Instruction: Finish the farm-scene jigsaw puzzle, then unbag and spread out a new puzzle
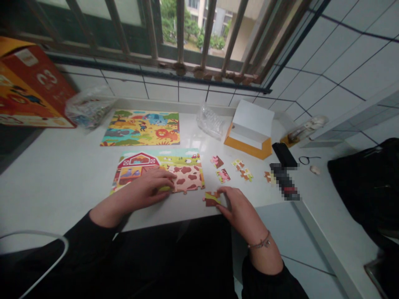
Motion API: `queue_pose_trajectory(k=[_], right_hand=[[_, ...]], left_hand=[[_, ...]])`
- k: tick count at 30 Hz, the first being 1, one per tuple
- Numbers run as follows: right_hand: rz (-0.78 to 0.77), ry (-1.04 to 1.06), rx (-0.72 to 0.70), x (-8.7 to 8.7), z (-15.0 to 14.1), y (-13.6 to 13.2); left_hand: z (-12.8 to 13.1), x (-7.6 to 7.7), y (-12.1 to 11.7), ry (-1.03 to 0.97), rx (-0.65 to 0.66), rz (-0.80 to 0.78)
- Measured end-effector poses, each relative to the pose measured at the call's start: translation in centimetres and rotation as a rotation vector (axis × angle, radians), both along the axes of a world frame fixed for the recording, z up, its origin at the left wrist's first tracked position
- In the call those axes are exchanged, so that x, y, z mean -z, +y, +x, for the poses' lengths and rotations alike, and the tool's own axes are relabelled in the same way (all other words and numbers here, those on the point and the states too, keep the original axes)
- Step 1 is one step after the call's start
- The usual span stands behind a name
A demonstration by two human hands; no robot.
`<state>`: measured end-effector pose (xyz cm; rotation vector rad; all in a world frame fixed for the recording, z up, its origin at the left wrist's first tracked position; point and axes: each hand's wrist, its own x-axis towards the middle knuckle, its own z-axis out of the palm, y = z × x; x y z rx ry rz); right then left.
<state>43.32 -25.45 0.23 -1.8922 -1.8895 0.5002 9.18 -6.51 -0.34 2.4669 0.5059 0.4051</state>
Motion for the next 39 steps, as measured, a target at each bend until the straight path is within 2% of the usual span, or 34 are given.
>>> queue_pose_trajectory(k=[3, 11, 17, 21, 25, 30, 34, 39], right_hand=[[-0.02, -0.042, 0.024, -0.4, 1.7, -0.4], [-0.076, -0.127, 0.211, -1.1, 7.3, -1.4], [0.04, -0.231, 0.433, -0.1, 9.3, -1.1], [0.068, -0.256, 0.434, 0.4, 9.0, 1.0], [0.084, -0.292, 0.379, 0.4, 8.1, 4.9], [-0.036, -0.423, 0.404, 0.6, 8.6, 9.0], [-0.101, -0.356, 0.398, 0.3, 10.0, 10.8], [-0.12, -0.277, 0.332, -1.1, 10.8, 11.6]], left_hand=[[0.0, 0.0, 0.0, 0.003, 0.003, 0.009], [-0.1, 0.3, 0.2, 0.022, 0.009, 0.034], [-0.1, 0.5, 0.3, 0.019, 0.018, 0.052], [-0.1, 0.5, 0.4, 0.021, 0.023, 0.058], [-0.1, 0.5, 0.3, 0.018, 0.013, 0.055], [-0.1, 0.5, 0.3, 0.007, 0.011, 0.04], [-0.1, 0.5, 0.2, 0.023, 0.006, 0.04], [-0.2, 0.7, 0.3, 0.017, 0.008, 0.044]])
